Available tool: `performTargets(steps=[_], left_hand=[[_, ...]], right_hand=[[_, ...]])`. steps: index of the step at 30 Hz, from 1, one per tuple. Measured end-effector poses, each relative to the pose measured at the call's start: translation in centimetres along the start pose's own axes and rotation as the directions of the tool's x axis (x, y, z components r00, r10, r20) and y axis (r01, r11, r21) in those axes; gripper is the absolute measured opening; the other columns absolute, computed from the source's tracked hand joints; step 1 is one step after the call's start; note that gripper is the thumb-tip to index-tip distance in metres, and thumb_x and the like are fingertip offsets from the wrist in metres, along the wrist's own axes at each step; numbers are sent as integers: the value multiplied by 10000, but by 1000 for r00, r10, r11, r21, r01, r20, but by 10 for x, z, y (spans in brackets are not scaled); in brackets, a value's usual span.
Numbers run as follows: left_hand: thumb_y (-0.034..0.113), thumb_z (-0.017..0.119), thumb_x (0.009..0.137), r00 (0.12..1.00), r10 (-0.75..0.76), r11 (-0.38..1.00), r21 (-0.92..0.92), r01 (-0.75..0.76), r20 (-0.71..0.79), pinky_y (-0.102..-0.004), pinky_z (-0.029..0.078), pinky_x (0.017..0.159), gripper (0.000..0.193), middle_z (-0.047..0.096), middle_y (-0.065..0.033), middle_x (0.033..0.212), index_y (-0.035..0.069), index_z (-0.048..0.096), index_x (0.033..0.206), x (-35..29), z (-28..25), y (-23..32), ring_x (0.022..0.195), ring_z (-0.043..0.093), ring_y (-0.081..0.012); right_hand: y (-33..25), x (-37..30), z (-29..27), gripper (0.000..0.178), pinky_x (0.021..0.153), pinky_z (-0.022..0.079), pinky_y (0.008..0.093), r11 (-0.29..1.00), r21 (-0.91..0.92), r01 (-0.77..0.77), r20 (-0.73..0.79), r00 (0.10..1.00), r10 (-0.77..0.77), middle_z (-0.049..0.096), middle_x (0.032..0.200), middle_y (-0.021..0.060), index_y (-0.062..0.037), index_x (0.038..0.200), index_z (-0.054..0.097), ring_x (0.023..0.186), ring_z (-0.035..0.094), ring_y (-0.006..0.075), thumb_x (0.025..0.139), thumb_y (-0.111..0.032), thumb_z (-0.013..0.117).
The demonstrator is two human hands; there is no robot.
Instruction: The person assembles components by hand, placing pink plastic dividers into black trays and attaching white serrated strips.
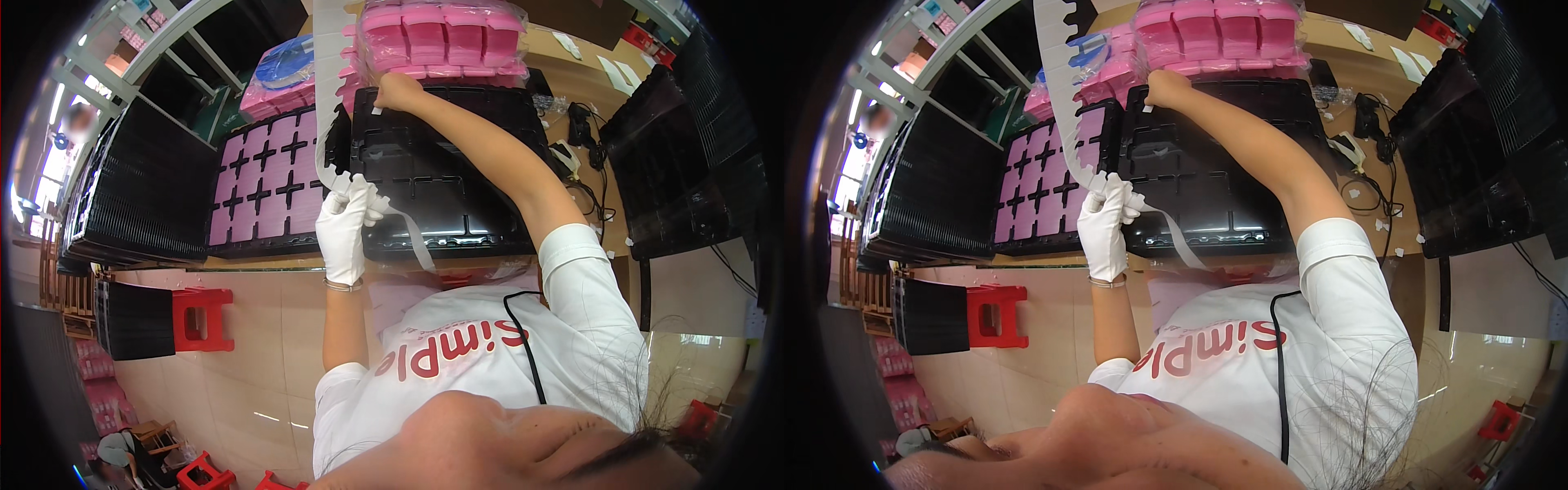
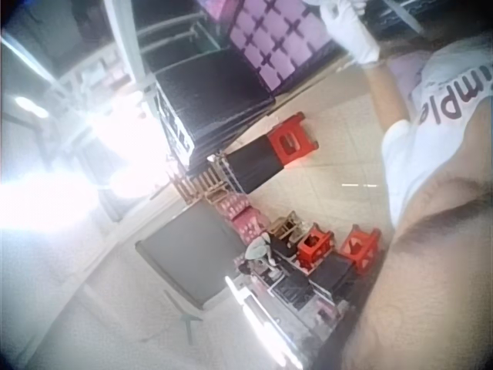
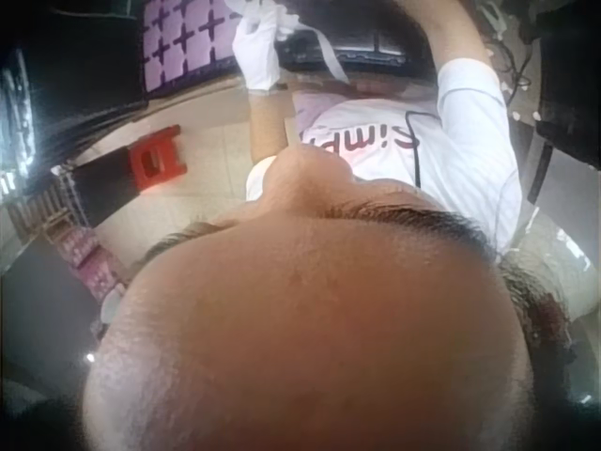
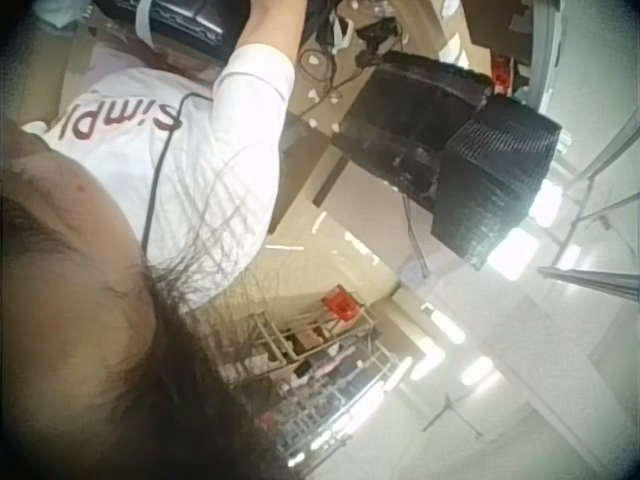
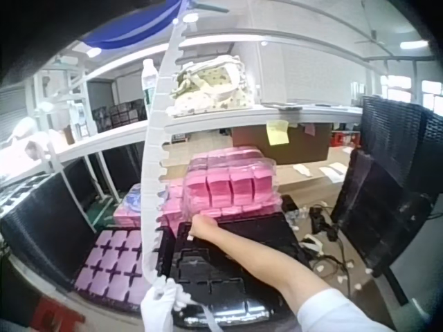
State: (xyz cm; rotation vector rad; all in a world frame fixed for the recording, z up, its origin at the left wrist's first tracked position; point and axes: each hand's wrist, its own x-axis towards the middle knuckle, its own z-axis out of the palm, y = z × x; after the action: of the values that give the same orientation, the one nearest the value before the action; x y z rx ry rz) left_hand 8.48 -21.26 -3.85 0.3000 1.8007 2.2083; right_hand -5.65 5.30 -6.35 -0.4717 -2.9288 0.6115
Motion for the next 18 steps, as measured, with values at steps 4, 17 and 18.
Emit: performTargets(steps=[4, 17, 18], left_hand=[[247, 650, 896, 999, 13, 1000, -11, -13, -40, -163, 372, 477, 240, 664, -63, 738, 9, 617, 911, 0, 0, -1, 532, 545, -48], [239, 681, 874, 999, 8, 996, -91, -12, -47, -170, 396, 506, 215, 620, -11, 710, 57, 589, 805, 17, 13, 5, 545, 526, -36], [230, 673, 880, 999, -11, 996, -86, 8, -42, -172, 406, 509, 205, 634, -23, 741, 53, 591, 819, 15, 15, 4, 559, 537, -40]], right_hand=[[7, -10, 5, 318, 713, 520, 363, 979, 144, 147, -34, 989, -144, 691, 839, 142, -60, 863, 717, 811, 669, 260, 651, -292, 764], [-12, -178, -38, 188, 655, 451, 216, 29, 947, -320, 316, 910, -268, 609, 822, 35, -6, 975, 621, 694, 531, 76, 885, -169, 602], [-23, -196, -37, 175, 651, 438, 209, 149, 959, -240, 271, 931, -246, 607, 818, 24, -12, 957, 624, 699, 525, 66, 869, -163, 632]])
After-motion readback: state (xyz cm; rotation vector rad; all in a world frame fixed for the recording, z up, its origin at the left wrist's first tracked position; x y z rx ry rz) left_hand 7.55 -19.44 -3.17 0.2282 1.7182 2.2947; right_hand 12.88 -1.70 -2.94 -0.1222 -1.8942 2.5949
